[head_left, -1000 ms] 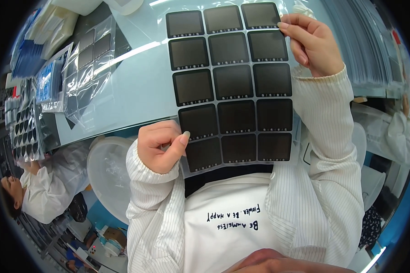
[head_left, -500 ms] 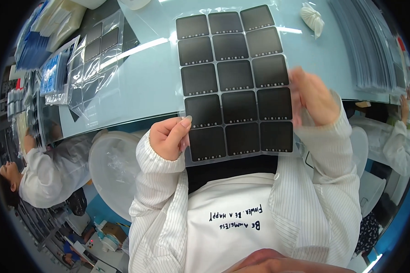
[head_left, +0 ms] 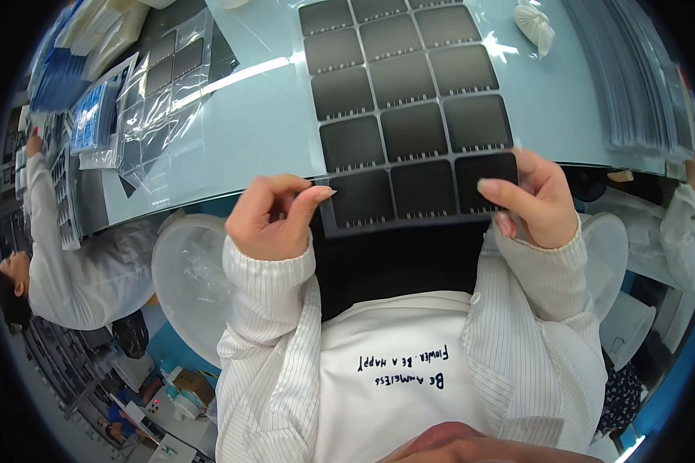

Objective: Cleaning and inspecting small square manufacturing components on a grid sheet using a cloth and solution.

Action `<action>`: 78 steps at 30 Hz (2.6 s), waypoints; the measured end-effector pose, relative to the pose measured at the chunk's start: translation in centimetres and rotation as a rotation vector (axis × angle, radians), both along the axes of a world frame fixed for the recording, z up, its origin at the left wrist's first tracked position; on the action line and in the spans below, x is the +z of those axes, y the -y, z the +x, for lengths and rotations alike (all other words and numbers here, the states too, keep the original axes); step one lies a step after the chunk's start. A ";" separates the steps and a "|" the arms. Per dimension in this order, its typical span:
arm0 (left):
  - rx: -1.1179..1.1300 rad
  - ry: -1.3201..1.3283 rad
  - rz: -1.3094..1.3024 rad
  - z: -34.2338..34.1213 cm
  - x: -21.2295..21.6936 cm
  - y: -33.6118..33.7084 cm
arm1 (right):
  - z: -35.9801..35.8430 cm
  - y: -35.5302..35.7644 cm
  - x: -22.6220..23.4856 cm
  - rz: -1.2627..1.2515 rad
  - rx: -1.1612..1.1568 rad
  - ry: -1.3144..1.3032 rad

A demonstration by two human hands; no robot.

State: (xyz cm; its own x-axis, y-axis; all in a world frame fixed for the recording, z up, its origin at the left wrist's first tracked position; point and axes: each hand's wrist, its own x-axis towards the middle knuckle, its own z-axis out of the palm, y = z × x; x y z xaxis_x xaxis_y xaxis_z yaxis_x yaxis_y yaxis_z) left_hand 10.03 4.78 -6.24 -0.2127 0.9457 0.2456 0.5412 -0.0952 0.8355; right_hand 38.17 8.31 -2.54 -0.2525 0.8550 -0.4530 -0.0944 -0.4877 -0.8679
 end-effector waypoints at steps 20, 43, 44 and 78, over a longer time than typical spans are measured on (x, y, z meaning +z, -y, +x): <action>-0.489 -0.269 -0.051 3.0 2.2 -4.1 | -5.1 -1.8 1.4 0.172 0.136 -0.017; 0.156 0.371 -0.162 -10.0 3.4 1.2 | -3.7 -2.8 -2.3 0.316 -0.070 0.167; 0.078 0.361 -0.218 -11.2 3.2 2.2 | -3.5 -2.7 -2.4 0.321 -0.060 0.168; 0.554 -0.445 -0.157 -23.3 1.2 -9.6 | -3.4 -3.1 -1.6 0.263 -0.002 0.141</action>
